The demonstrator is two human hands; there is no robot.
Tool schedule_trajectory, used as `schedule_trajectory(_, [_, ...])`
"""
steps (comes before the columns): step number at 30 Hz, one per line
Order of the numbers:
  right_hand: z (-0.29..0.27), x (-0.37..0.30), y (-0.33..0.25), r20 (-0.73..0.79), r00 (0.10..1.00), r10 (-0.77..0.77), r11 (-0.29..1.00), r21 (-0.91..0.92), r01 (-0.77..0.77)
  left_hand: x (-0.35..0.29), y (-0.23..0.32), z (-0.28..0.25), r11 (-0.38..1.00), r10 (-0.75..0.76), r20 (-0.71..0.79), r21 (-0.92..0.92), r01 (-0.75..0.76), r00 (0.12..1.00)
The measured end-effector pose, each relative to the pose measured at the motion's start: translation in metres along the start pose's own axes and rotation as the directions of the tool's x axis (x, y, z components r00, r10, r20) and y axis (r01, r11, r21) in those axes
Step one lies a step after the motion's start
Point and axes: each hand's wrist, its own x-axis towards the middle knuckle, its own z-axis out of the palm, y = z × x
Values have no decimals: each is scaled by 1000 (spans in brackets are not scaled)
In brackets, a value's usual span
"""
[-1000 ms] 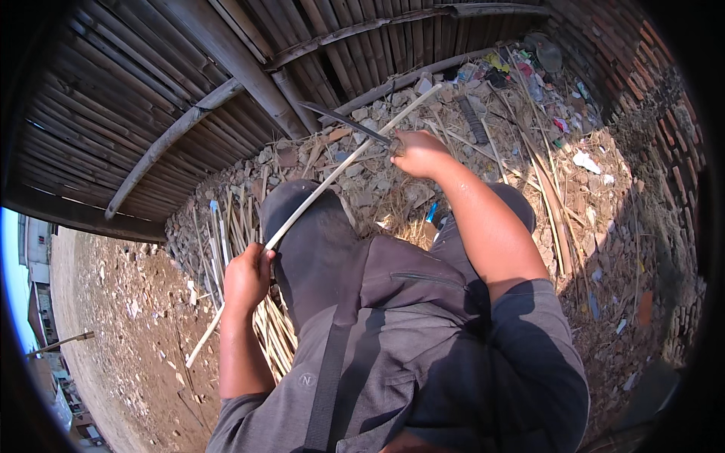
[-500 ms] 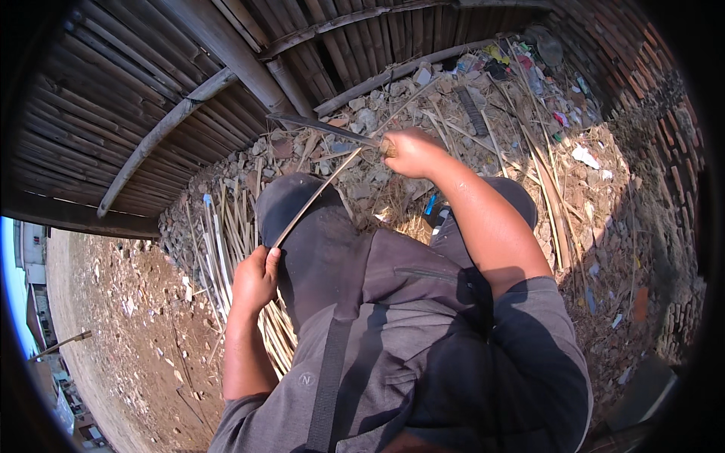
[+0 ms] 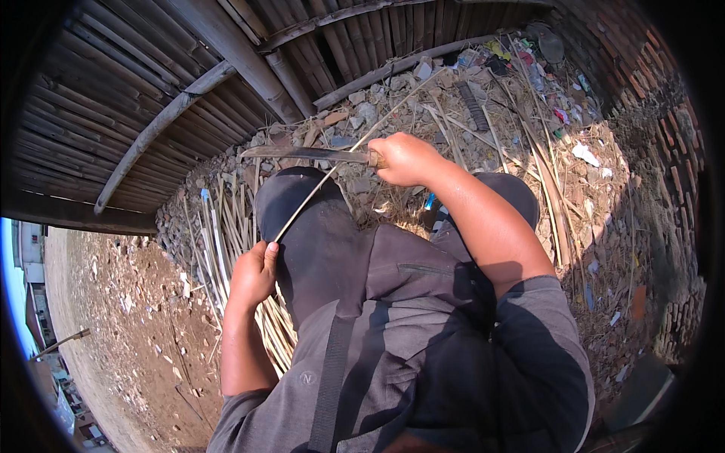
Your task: The person shaves bamboo strips using a knife, scraping along their length one by one.
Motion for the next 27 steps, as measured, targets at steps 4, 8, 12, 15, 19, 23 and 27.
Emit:
schedule_trajectory(4, [8, 12, 31, 73, 988, -138, 986, 101, 130, 11, -10, 3, 992, -43, 92, -117, 53, 995])
schedule_trajectory(8, [-5, 18, 54, -179, 983, -50, 999, -6, 50, 16, -7, 4, 995, 3, 56, -95, 2, 998])
schedule_trajectory(12, [-8, 4, 12, 19, 1000, -12, 993, -114, 14, 1, 10, -3, 995, -15, -9, 102, 15, 1000])
schedule_trajectory(15, [-12, -8, -17, 29, 995, -96, 982, -161, 100, 3, -2, 0, 999, 22, -20, 39, -21, 1000])
schedule_trajectory(19, [-6, 20, 41, -142, 990, -8, 998, 56, 16, 10, -9, 12, 998, 69, -53, -10, -70, 996])
schedule_trajectory(23, [-12, 19, 65, -182, 951, 251, 967, 95, -237, 13, -12, 6, 995, 92, -18, 45, -91, 996])
schedule_trajectory(27, [-11, 0, -11, -20, 1000, 20, 993, -118, -22, 8, -3, -9, 991, -7, 102, -129, 20, 995])
